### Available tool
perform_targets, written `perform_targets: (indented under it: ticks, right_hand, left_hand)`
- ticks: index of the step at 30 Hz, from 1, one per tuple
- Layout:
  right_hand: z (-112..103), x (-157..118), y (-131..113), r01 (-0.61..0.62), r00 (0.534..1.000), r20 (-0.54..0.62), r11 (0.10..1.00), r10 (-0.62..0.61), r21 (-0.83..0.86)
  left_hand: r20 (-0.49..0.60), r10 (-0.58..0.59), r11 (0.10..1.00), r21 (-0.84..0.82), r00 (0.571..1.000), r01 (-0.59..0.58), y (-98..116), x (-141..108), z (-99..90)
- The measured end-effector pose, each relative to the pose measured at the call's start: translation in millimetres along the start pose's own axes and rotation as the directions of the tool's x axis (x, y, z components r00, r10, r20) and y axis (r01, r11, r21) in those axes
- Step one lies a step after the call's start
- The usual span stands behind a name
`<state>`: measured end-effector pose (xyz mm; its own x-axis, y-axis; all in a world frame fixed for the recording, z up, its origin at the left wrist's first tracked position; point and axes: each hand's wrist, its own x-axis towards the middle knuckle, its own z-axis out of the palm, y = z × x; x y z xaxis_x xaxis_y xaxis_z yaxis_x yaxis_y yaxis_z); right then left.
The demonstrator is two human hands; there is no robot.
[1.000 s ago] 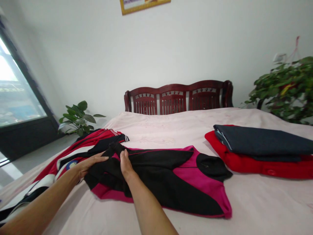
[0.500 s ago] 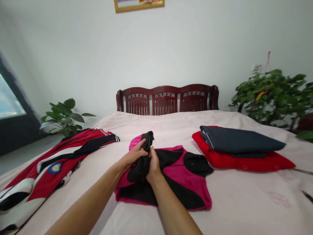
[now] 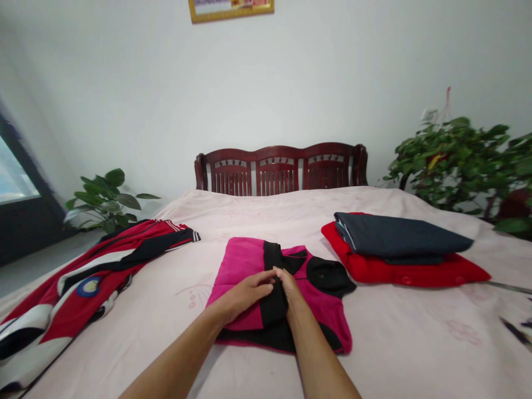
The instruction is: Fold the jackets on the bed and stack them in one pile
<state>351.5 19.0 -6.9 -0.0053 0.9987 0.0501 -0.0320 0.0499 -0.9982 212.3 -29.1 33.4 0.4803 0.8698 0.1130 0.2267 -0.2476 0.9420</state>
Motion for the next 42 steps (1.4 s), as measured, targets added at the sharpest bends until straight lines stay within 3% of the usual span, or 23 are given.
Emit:
perform_targets:
  ticks: [1,3,6,9,13,16,18,20,23,26,28,31,33,36,37,39,41,42]
  right_hand:
    - [-2,1,0,-0.015,1.000,-0.003,1.000,0.015,-0.017]
    - [-7,2,-1,-0.060,0.998,0.002,0.998,0.060,-0.025]
    - [-14,2,-5,-0.085,0.996,0.000,0.994,0.085,-0.072]
    - [-19,3,-16,-0.050,0.998,-0.055,0.987,0.042,-0.155]
    - [-4,-4,-39,0.092,0.985,-0.108,0.941,-0.133,-0.326]
    - [24,-13,-51,0.278,0.953,0.094,0.718,-0.287,-0.638]
    - [40,-14,-50,0.324,0.943,0.233,0.506,-0.236,-0.799]
    - [48,-8,-41,0.306,0.952,0.283,0.372,-0.117,-0.876]
    - [45,7,-21,0.298,0.953,0.304,0.263,-0.019,-0.918]
    - [38,18,-7,0.302,0.951,0.307,0.252,-0.020,-0.919]
    - [36,21,-3,0.308,0.950,0.310,0.247,-0.034,-0.919]
    - [35,21,-2,0.312,0.949,0.313,0.235,-0.034,-0.921]
    - [34,22,-1,0.312,0.948,0.316,0.234,-0.019,-0.921]
    - [31,24,2,0.313,0.947,0.322,0.238,-0.001,-0.919]
    - [30,24,3,0.312,0.947,0.322,0.240,0.004,-0.919]
    - [28,26,5,0.310,0.947,0.322,0.243,0.009,-0.919]
    - [28,26,6,0.311,0.947,0.322,0.243,0.006,-0.919]
    - [28,26,7,0.312,0.947,0.322,0.242,0.002,-0.919]
  left_hand:
    - [0.044,0.052,0.993,0.100,0.998,-0.056,7,-10,-8.4]
    - [0.033,0.108,0.925,0.363,0.994,-0.113,16,-31,-25.3]
    - [-0.044,0.096,0.695,0.718,0.994,-0.036,6,-58,-38.6]
    - [-0.064,0.050,0.530,0.847,0.997,0.028,-19,-76,-29.9]
    - [-0.098,0.100,0.462,0.886,0.990,0.041,-36,-84,-2.0]
    - [-0.140,0.096,0.463,0.883,0.986,0.080,-36,-83,13.9]
    - [-0.149,0.087,0.466,0.880,0.985,0.092,-38,-83,20.2]
    - [-0.150,0.090,0.459,0.883,0.985,0.092,-43,-84,24.4]
    - [-0.146,0.131,0.443,0.893,0.981,0.074,-55,-89,29.2]
    - [-0.140,0.149,0.441,0.896,0.979,0.061,-60,-94,32.0]
    - [-0.118,0.123,0.475,0.879,0.985,0.046,-56,-97,30.4]
    - [-0.109,0.087,0.602,0.798,0.990,0.035,-44,-99,18.4]
    - [-0.205,0.109,0.701,0.710,0.973,0.071,-41,-96,2.7]
    - [-0.464,0.157,0.817,0.557,0.872,0.149,-48,-86,-28.4]
    - [-0.544,0.118,0.859,0.476,0.831,0.189,-53,-82,-38.7]
    - [-0.637,-0.086,0.929,0.227,0.766,0.293,-61,-74,-55.6]
    - [-0.604,-0.309,0.939,-0.068,0.735,0.338,-63,-69,-64.3]
    - [-0.545,-0.375,0.926,-0.197,0.750,0.321,-62,-67,-65.5]
